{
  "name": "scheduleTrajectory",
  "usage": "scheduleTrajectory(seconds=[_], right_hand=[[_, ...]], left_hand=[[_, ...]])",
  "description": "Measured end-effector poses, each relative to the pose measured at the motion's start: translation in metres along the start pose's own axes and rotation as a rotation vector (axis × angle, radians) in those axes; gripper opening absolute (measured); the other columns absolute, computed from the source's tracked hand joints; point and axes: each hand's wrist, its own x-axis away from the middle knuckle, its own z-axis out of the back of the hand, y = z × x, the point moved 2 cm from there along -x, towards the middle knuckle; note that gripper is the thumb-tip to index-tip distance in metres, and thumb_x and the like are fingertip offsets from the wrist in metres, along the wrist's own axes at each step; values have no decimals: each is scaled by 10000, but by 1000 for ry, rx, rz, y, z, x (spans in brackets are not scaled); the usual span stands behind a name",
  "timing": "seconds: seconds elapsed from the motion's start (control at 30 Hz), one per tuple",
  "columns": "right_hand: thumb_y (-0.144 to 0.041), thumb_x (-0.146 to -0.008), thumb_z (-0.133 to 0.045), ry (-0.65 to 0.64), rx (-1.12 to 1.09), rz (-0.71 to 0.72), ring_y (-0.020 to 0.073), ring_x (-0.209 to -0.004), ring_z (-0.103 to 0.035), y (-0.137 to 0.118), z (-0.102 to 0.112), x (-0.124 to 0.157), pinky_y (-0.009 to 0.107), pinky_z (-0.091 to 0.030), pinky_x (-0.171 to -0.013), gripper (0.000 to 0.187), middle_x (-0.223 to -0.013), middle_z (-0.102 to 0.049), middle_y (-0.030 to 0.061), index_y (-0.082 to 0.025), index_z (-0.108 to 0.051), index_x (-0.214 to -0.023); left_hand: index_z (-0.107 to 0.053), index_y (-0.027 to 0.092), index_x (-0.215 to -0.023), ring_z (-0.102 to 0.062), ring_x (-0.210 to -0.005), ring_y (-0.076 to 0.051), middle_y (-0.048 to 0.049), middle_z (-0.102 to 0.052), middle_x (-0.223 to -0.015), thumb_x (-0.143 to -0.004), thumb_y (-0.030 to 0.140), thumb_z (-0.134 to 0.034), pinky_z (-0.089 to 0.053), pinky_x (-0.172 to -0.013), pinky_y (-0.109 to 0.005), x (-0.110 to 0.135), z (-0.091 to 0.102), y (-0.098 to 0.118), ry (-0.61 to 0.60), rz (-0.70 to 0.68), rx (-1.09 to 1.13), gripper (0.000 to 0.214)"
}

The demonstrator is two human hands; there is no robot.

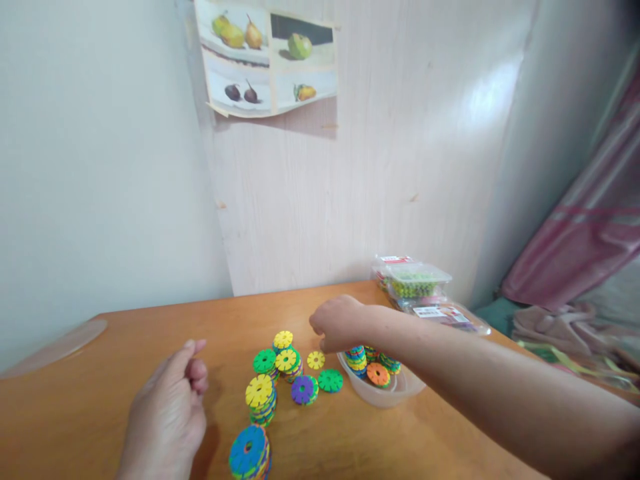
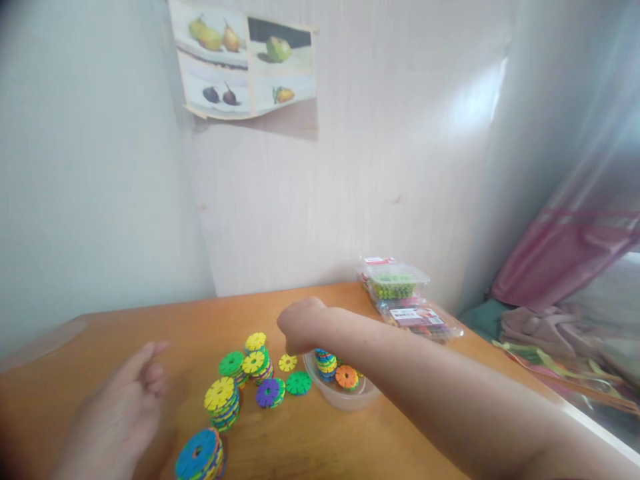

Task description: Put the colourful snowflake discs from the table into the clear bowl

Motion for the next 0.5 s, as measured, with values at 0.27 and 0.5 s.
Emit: scheduleTrajectory(seconds=[0.27,0.5], right_hand=[[-422,-579,-789,-314,18,63,299,-945,-687,-22,-31,-66,350,-536,-747,506,-1017,-742,115,-159,-759,-1010],[-349,-501,-837,-367,-110,37,275,-854,-683,-14,-46,-84,319,-511,-737,441,-880,-749,94,-132,-782,-882]], left_hand=[[-645,158,-774,-316,-456,-60,89,-426,-463,-571,371,-739,-211,-435,-205,7,-2,4,24,35,70,309],[-661,153,-784,-328,-467,-63,86,-451,-472,-570,389,-757,-217,-426,-199,8,-2,2,19,25,91,333]])
